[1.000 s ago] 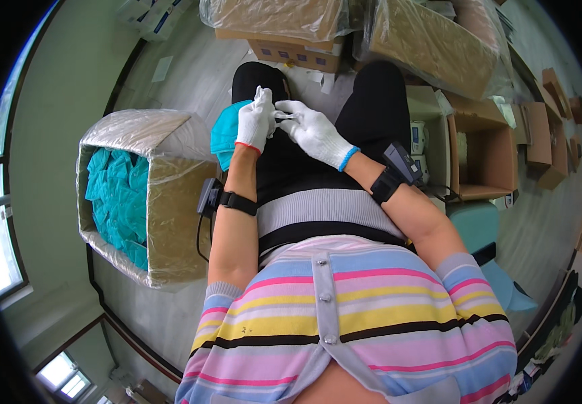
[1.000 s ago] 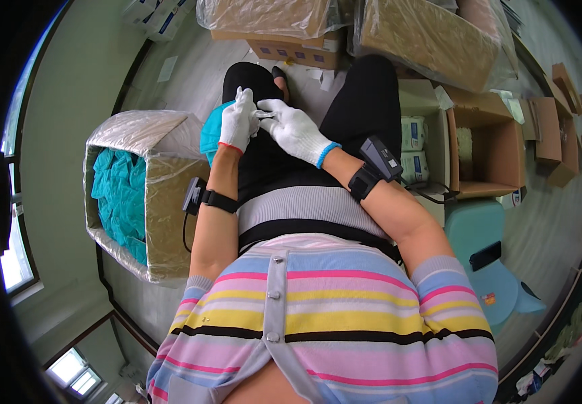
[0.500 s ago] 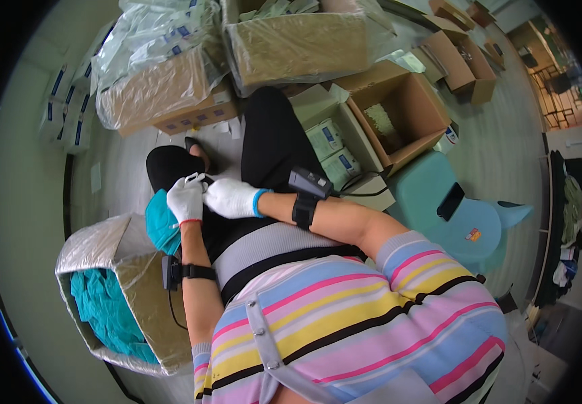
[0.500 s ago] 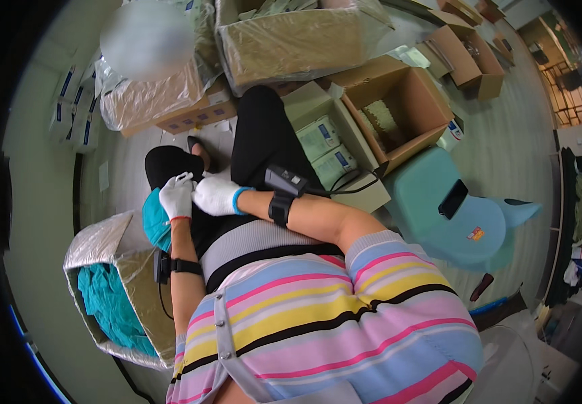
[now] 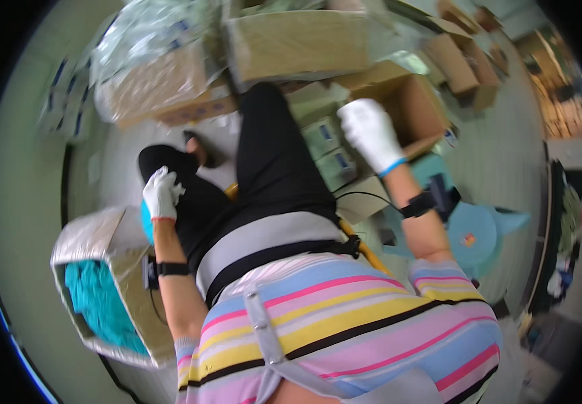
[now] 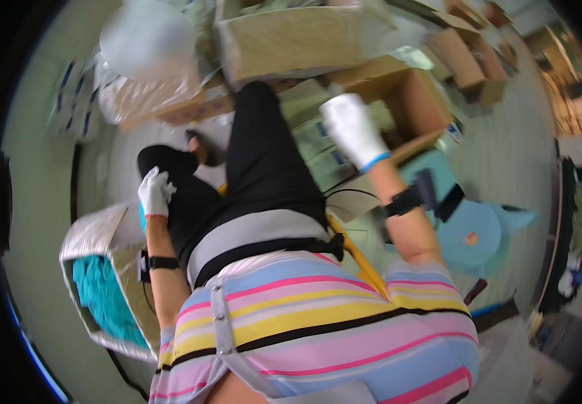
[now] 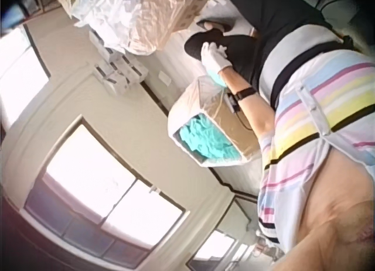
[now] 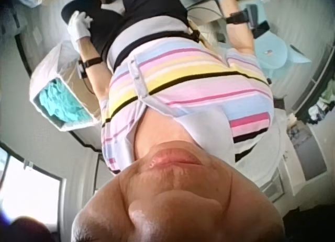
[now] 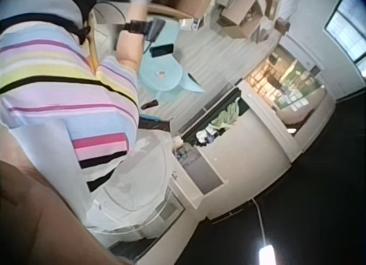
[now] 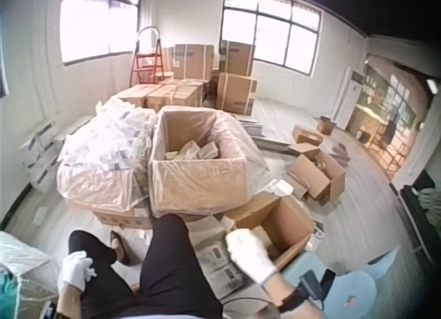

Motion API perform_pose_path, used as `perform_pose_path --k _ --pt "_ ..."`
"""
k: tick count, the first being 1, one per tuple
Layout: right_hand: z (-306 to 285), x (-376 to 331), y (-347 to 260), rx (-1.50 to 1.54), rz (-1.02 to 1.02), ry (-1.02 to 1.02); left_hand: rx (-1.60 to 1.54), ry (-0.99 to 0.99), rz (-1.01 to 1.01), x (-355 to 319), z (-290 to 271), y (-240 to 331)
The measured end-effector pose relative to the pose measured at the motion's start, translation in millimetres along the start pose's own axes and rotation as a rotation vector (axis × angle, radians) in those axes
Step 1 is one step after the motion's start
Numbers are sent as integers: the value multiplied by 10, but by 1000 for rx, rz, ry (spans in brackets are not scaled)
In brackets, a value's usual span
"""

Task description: Unpacking medical masks from plastic packaging and preparing them for distribution or use.

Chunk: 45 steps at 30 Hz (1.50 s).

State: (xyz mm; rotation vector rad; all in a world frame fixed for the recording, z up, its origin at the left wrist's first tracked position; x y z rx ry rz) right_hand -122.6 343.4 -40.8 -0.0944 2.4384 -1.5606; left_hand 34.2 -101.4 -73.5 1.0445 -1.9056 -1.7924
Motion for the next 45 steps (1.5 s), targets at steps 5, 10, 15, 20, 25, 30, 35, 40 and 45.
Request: perform_pose_path --k 5,10,15,20,25,30,35,40,45 --pt "-508 245 166 -1394 57 291 -567 -117 28 -118 -123 418" --pt "817 94 -831 -95 -442 -220 -797 -237 -70 -320 -253 755" --pt "1842 -345 -1802 -1 -863 -424 -942 -468 35 -627 154 1183" --pt "2238 -436 -1556 -9 -584 -635 -1075 -523 28 -509 222 1138" --pt "2048 -428 -1223 -136 -330 -618 -1285 -602 -73 -207 -100 694" --pt "1979 -448 -1094 -298 -284 -609 57 129 -164 9 -521 90" --pt "2015 -437 -984 -411 -495 -372 521 54 720 -521 -146 720" --pt "2043 -473 -1175 -657 -410 -264 794 -245 666 -1026 711 668" --pt "1912 -394 -1128 -52 -158 -211 647 -132 537 -1089 952 385"
Point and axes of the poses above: each hand's wrist, its own x-axis towards the middle knuckle, its own z-axis out of the palm, y = z × x, the point moved 3 cm from there along x, towards the middle knuckle, and after that the axes turned 8 degrees about z, right-handed, at the moved point
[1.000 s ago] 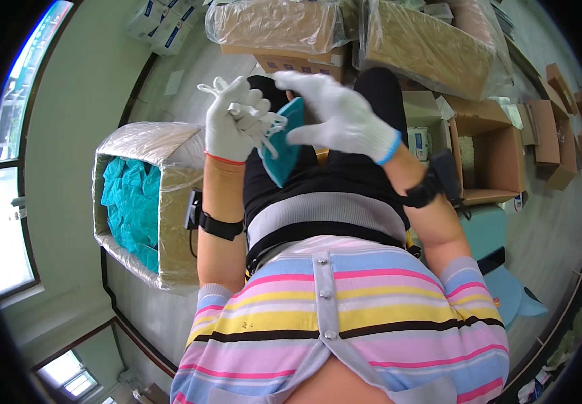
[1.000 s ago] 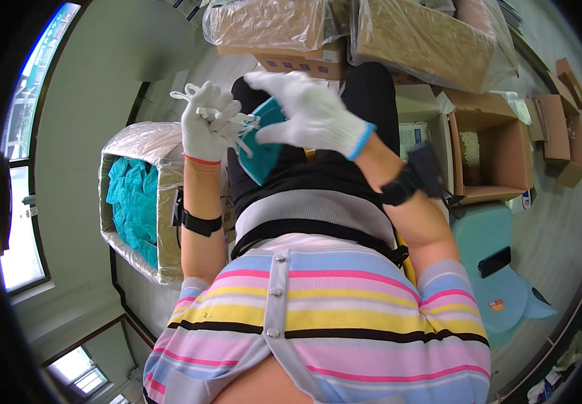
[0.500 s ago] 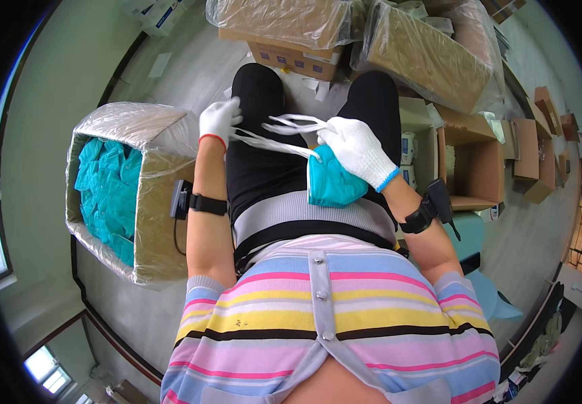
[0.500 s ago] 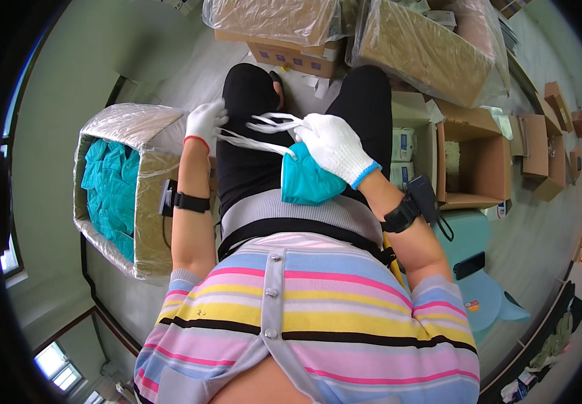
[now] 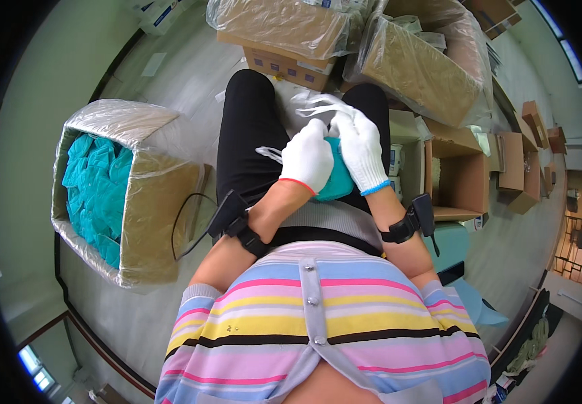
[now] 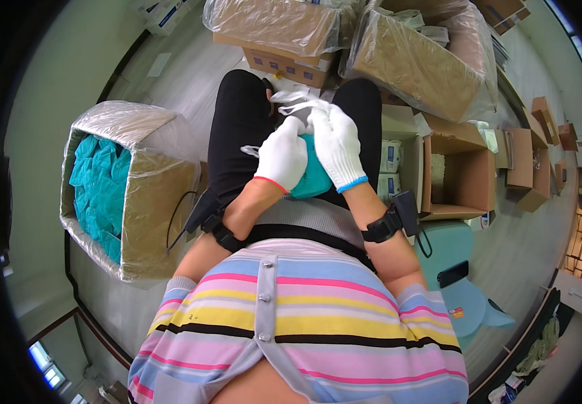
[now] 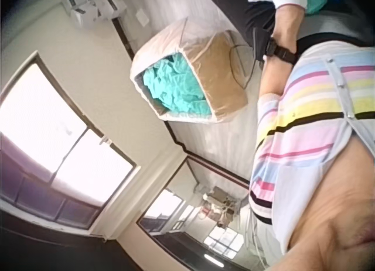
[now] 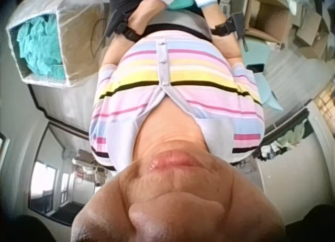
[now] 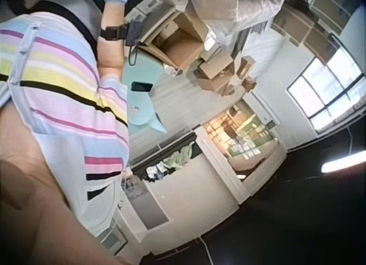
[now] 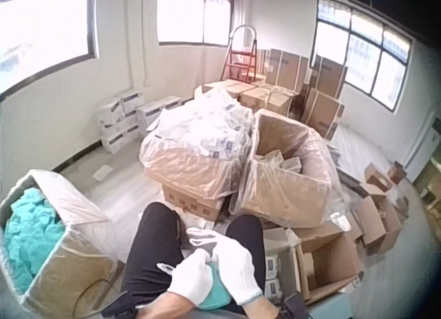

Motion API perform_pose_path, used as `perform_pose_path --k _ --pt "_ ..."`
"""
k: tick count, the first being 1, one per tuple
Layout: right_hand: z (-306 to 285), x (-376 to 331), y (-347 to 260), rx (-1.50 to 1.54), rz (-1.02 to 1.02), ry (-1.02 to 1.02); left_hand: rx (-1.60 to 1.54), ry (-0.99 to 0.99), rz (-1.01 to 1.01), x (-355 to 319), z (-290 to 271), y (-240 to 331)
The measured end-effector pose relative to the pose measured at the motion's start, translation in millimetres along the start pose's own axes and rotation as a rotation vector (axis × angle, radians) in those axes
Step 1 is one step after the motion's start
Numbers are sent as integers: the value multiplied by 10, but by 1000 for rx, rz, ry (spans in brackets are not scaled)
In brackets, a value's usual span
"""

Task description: Unpacking medical masks from plastic packaging and preparing them for distribution or use.

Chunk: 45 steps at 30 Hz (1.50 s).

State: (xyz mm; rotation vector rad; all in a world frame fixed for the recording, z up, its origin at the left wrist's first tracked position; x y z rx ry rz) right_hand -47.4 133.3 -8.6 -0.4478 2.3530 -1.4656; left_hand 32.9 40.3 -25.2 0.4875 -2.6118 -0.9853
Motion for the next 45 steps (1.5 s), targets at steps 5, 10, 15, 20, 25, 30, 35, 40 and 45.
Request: perform_pose_path --k 5,10,15,20,25,30,35,40,45 --pt "-34 117 30 1396 228 -409 -338 3 -151 129 -40 -212" --pt "88 203 -44 1394 403 -558 -132 28 -128 376 -89 -310" --pt "86 -135 -3 1299 707 -490 212 104 -81 607 -142 -561" --pt "-247 -526 -25 1226 645 -334 201 79 -127 617 6 -630" --pt "-541 -744 83 1279 641 -279 133 76 -104 623 85 -449" --pt "-685 -760 135 1162 537 -171 181 62 -111 641 58 -320" --pt "-505 -122 116 148 -281 202 128 -172 -28 726 -56 57" --pt "55 -205 -10 -645 -441 42 338 -121 70 599 -266 -105" --pt "690 -100 -494 -622 -339 -181 448 188 -113 566 -819 -702"
Point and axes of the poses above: each hand's wrist, its own x-axis towards the middle knuckle, its own z-axis out of the palm, y = z × x, the point moved 3 cm from there along x, towards the middle knuckle, and after that the axes turned 8 degrees about z, right-handed, at the moved point
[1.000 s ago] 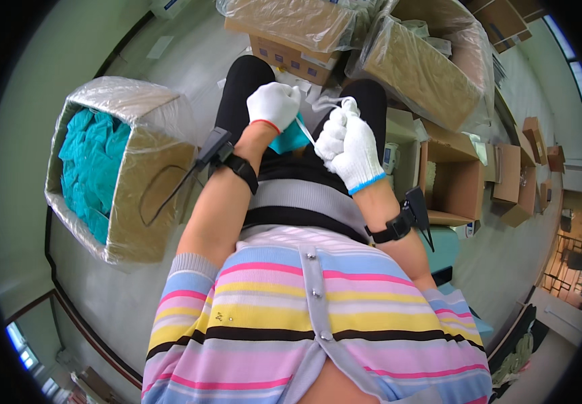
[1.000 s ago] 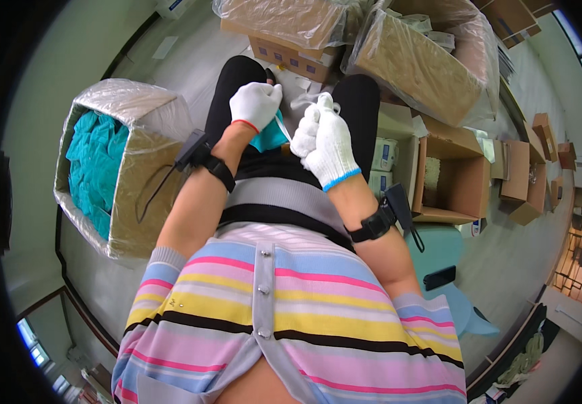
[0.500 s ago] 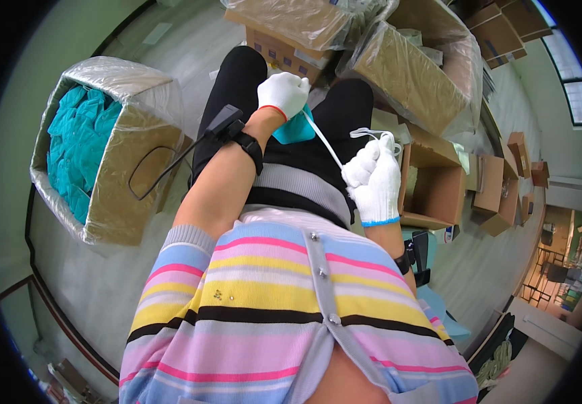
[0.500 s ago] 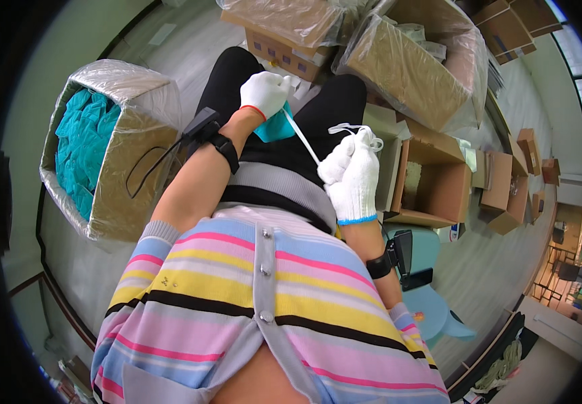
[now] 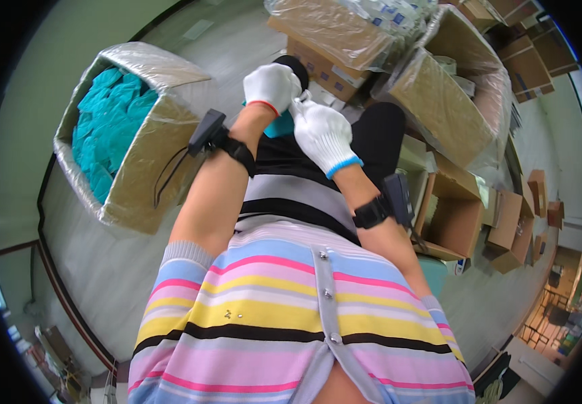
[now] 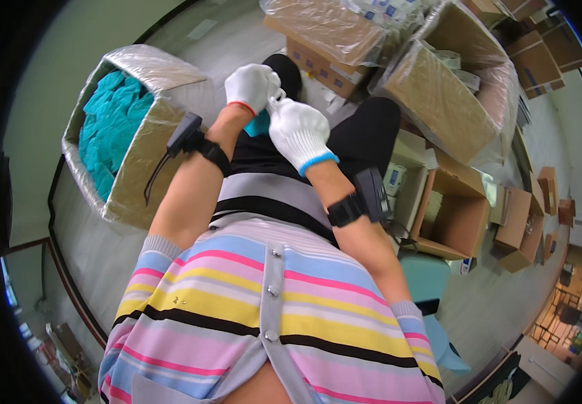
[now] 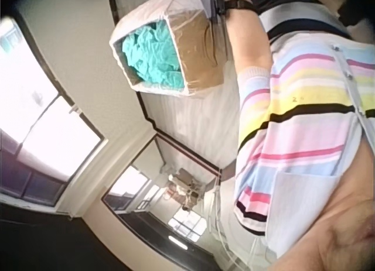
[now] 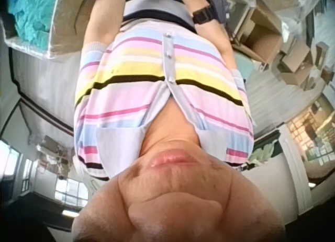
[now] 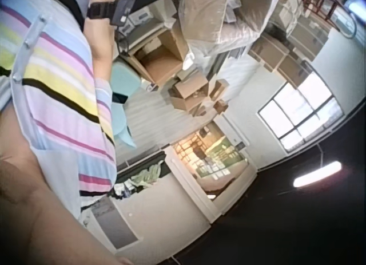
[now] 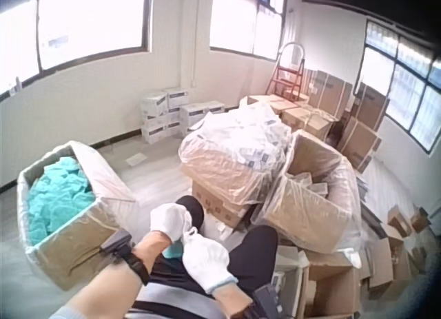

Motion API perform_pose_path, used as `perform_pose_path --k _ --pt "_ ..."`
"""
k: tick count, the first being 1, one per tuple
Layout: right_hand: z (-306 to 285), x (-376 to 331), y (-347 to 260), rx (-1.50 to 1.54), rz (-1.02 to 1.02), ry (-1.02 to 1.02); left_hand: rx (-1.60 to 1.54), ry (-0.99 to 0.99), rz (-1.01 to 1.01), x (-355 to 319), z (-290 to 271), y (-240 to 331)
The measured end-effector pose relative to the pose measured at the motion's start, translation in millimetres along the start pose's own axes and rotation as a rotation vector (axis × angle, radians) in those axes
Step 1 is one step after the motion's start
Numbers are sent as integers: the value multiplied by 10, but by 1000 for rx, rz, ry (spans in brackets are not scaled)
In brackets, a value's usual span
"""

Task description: Unpacking medical masks from plastic packaging and preparing them for distribution or use.

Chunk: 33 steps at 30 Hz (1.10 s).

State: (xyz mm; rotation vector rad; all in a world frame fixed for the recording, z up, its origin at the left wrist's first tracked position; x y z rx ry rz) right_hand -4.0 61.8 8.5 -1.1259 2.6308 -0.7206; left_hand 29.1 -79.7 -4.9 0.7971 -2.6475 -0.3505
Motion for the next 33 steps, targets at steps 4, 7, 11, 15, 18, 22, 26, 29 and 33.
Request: perform_pose_path --k 4,7,11,15,18,22,26,29,33 --pt "357 -40 -204 39 -100 -143 107 -259 -174 -106 111 -445" --pt "600 -172 117 -5 -178 -159 40 -342 -261 -242 480 -492" --pt "292 -237 147 199 -108 -130 -40 -330 -260 -175 539 -408" --pt "203 -442 305 446 233 -280 -55 -342 -181 -148 580 -271" --pt "132 -509 329 472 234 -273 -75 -320 -219 -157 651 -272" --pt "52 -590 378 437 226 -244 -98 -296 -230 -160 623 -153" --pt "1 -659 391 415 196 -224 -104 -278 -193 -141 648 -141" --pt "-72 -712 413 360 178 -213 -65 -291 -155 -90 680 -75" --pt "-313 -1280 571 438 -24 -152 146 -370 -197 -303 787 -1042"
Point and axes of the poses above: each hand's wrist, its own x-axis towards the middle knuckle, its own z-axis out of the palm, y = z × x, the point moved 3 cm from there along x, towards the middle knuckle, and after that the axes turned 8 degrees about z, right-handed, at the moved point
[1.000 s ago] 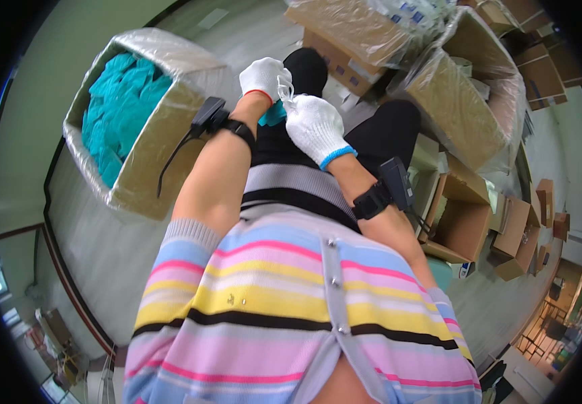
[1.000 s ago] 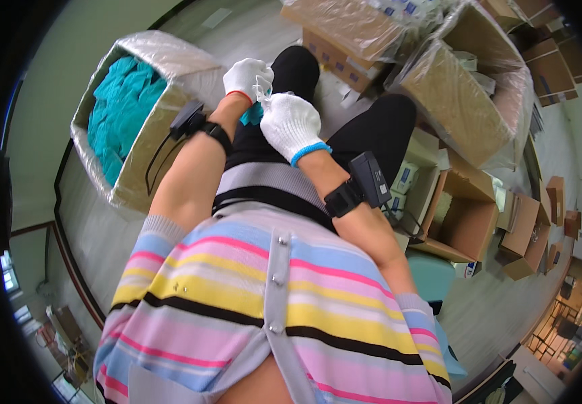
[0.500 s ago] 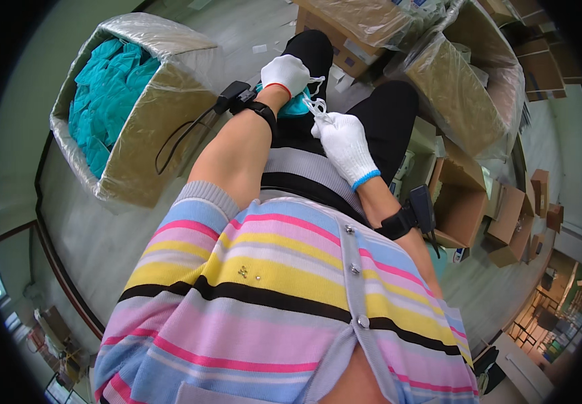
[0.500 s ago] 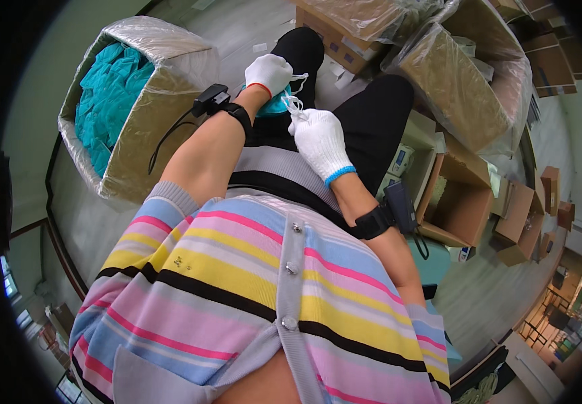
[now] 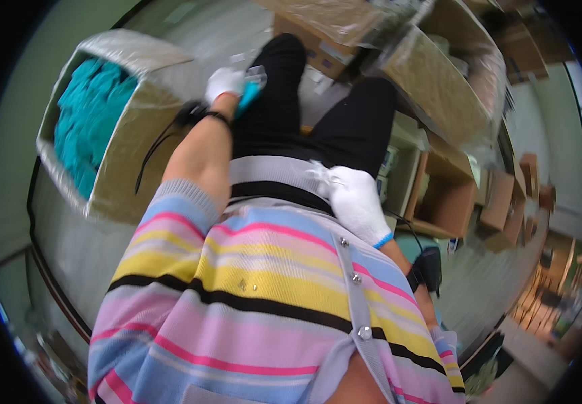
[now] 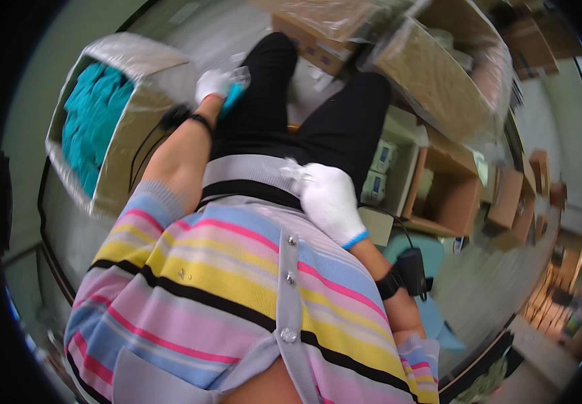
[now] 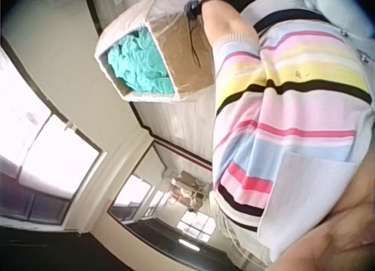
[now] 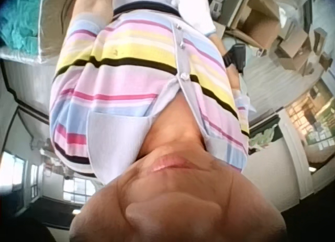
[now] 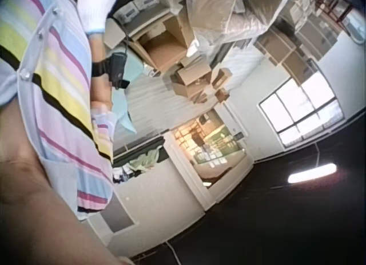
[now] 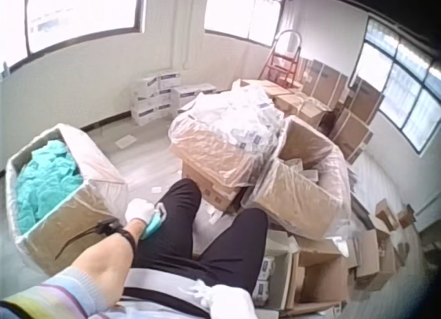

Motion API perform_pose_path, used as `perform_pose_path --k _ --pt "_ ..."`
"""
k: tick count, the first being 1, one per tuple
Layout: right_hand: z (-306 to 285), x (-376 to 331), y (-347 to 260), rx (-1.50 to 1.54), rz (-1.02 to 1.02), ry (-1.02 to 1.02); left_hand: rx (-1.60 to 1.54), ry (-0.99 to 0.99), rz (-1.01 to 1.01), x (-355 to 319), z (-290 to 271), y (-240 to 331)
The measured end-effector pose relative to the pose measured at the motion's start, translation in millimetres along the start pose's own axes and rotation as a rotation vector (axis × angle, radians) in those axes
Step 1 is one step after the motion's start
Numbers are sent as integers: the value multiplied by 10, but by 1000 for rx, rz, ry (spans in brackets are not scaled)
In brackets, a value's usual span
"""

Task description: Unpacking medical masks from plastic packaging and preparing them for distribution or use.

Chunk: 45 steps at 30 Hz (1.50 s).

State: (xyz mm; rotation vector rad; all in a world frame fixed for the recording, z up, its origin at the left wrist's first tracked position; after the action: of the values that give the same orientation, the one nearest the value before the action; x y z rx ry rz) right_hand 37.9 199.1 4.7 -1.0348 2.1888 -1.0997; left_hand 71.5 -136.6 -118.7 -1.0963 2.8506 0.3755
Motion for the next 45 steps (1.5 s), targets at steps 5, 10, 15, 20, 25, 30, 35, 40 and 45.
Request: perform_pose_path --k 5,10,15,20,25,30,35,40,45 --pt "-449 84 652 1319 636 116 -866 307 -95 14 -157 -24" --pt "-273 663 404 1004 487 64 -2331 -310 89 -352 -719 419" --pt "-182 1018 -316 932 106 244 -2603 -479 416 -730 -972 899" --pt "46 1199 -348 873 175 -186 -2641 -607 137 -770 -733 1123" --pt "107 1021 -132 1108 428 -577 -2175 -545 154 -788 -622 1155" --pt "70 970 -1 907 425 -509 -1713 -483 508 -801 -783 1244" --pt "-77 823 -142 611 374 -345 -1511 -537 416 -704 -909 1112" --pt "-143 874 -103 182 172 121 -930 -578 635 -624 -1363 1039" --pt "-133 920 -86 32 61 237 -280 -307 691 -642 -1366 1174"
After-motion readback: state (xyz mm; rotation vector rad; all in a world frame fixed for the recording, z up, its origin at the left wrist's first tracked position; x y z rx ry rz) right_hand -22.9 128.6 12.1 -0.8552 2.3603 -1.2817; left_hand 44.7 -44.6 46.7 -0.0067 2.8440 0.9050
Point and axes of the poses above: each hand's wrist, its own x-axis towards the middle knuckle, its own z-axis out of the palm, y = z × x, the point moved 3 cm from there along x, towards the middle knuckle, and after that the axes turned 8 degrees about z, right-handed, at the moved point
